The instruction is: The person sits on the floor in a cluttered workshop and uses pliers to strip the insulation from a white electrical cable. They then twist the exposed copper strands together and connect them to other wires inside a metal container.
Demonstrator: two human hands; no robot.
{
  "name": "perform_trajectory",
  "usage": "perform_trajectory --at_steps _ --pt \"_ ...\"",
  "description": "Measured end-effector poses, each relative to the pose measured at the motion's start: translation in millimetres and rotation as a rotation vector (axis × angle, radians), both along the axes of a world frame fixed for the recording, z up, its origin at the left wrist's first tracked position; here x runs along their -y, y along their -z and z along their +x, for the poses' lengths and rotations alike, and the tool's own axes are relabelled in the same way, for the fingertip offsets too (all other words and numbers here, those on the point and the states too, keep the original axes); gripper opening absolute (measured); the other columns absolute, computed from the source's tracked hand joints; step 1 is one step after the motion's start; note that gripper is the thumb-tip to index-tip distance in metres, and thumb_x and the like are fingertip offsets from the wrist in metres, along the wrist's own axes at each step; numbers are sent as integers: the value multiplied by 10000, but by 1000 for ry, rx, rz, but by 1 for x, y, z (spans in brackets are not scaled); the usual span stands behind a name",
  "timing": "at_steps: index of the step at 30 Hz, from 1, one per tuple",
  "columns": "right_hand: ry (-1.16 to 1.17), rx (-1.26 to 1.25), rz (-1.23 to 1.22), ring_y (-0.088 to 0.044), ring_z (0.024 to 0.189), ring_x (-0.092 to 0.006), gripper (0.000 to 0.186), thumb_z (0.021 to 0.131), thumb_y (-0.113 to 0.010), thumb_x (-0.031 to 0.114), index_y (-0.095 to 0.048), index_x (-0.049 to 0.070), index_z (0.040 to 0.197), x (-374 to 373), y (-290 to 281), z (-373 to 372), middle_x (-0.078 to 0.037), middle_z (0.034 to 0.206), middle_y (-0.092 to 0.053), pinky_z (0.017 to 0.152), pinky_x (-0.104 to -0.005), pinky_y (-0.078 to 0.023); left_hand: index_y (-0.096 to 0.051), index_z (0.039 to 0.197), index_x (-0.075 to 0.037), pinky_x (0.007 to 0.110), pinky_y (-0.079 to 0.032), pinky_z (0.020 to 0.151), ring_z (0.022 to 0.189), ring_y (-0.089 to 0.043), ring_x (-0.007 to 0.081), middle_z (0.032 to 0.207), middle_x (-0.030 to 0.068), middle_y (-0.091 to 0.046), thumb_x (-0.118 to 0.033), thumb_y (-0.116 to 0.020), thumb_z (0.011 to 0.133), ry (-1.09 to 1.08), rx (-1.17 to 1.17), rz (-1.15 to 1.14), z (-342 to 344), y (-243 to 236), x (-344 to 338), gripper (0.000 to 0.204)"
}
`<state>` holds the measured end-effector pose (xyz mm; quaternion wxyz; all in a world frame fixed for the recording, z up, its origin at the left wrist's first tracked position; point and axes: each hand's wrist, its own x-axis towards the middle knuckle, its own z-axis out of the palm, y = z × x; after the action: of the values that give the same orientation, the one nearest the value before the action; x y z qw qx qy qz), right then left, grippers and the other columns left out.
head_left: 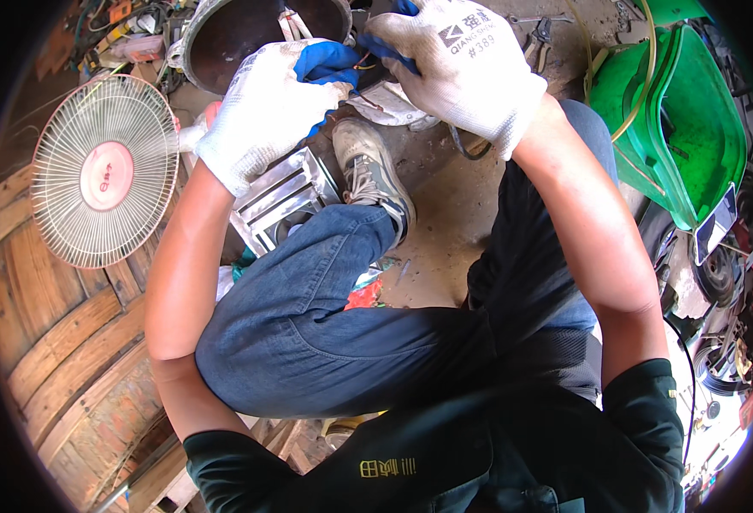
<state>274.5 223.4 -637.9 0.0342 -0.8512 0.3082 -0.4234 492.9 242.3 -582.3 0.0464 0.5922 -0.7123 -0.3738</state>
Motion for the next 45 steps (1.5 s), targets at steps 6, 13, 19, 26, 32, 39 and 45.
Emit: perform_trajectory --at_steps 6,13,19,26,32,39,45 --pt "-108 -29 139 -575 572 -367 148 777 -668 187 -604 60 819 -6 -5 -8 -181 669 -538 519 -460 -464 -679 1141 18 260 -539 720 814 -649 98 974 79 -736 -73 -649 867 33 33 -55 0 1 -1 290" --pt "-108 -142 212 -615 641 -370 225 795 -684 267 -629 53 835 -8 -9 -8 -204 755 -588 571 -474 -487 -669 1135 18 255 -542 674 776 -644 94 974 68 -728 -72 -647 874 18 43 -24 2 -4 -2 276" --pt "-41 -209 204 -646 707 -342 198 788 -666 261 -649 71 840 -3 -2 -3 -185 803 -617 629 -445 -500 -611 1269 23 259 -551 744 860 -653 119 1049 87 -710 -103 -646 894 -65 -117 131 -2 -10 -2 398" --pt "62 -159 232 -655 761 -335 275 801 -686 306 -637 78 946 -9 1 2 -168 847 -638 644 -442 -509 -553 1374 4 269 -542 790 869 -653 128 1032 77 -690 -171 -590 956 -46 -263 264 11 -13 5 455" --pt "185 84 286 -695 765 -311 356 795 -779 242 -665 77 1089 -36 6 -2 -127 861 -664 684 -376 -566 -575 1344 0 259 -530 753 812 -617 102 974 56 -679 -105 -585 932 -59 -261 125 11 -3 -2 426" --pt "203 -94 439 -709 779 -319 402 801 -764 366 -728 57 1054 -28 22 28 -149 834 -711 716 -388 -565 -606 1270 42 240 -526 708 780 -618 95 1024 82 -719 -75 -645 871 -184 -254 82 -7 1 -8 418" --pt "155 -108 374 -709 768 -320 349 800 -750 348 -743 76 1019 -21 23 26 -142 819 -711 699 -379 -569 -690 1116 -38 343 -557 743 805 -714 237 955 143 -720 -190 -688 840 130 314 -448 -16 3 -12 314"
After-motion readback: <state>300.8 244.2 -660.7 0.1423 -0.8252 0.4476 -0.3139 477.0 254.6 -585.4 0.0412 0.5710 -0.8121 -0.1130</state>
